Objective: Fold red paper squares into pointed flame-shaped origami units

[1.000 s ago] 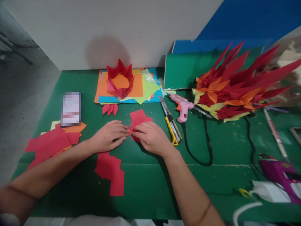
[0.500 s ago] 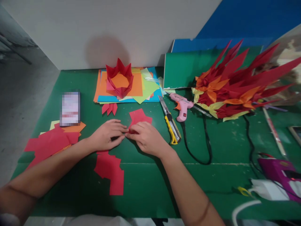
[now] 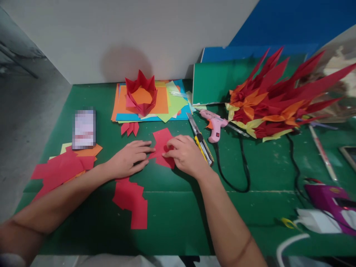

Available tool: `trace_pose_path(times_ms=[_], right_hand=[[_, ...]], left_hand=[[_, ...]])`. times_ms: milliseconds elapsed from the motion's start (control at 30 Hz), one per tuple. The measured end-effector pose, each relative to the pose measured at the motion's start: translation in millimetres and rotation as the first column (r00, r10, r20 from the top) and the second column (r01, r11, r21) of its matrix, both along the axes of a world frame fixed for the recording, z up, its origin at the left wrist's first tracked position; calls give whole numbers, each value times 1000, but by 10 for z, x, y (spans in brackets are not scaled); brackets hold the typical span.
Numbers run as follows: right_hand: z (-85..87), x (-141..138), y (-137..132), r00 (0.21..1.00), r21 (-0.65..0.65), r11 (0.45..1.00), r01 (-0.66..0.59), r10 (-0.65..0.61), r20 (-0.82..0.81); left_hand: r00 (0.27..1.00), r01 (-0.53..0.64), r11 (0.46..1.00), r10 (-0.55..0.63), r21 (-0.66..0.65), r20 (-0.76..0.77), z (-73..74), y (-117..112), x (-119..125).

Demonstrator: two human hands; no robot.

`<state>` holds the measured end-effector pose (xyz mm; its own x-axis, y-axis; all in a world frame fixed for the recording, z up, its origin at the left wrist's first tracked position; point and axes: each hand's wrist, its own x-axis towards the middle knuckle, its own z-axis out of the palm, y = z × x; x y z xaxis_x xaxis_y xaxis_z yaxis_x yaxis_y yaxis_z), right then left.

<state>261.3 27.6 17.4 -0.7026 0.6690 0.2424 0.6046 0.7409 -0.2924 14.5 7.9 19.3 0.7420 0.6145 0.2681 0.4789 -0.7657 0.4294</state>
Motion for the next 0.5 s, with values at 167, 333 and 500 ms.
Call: trace_pose_path(times_ms=[167, 333, 500], right_hand=[[-12, 50, 22, 999, 58, 998, 39, -39, 9], [-3, 41, 7, 998, 76, 996, 57, -56, -16], [11, 7, -16, 1000, 50, 998, 27, -28, 14]], left_hand=[[994, 13, 1000, -15, -22, -111, -51, 8, -11], [990, 73, 997, -68, 40, -126, -50, 26, -22], [971, 188, 981, -179, 49, -157, 4, 12, -2]])
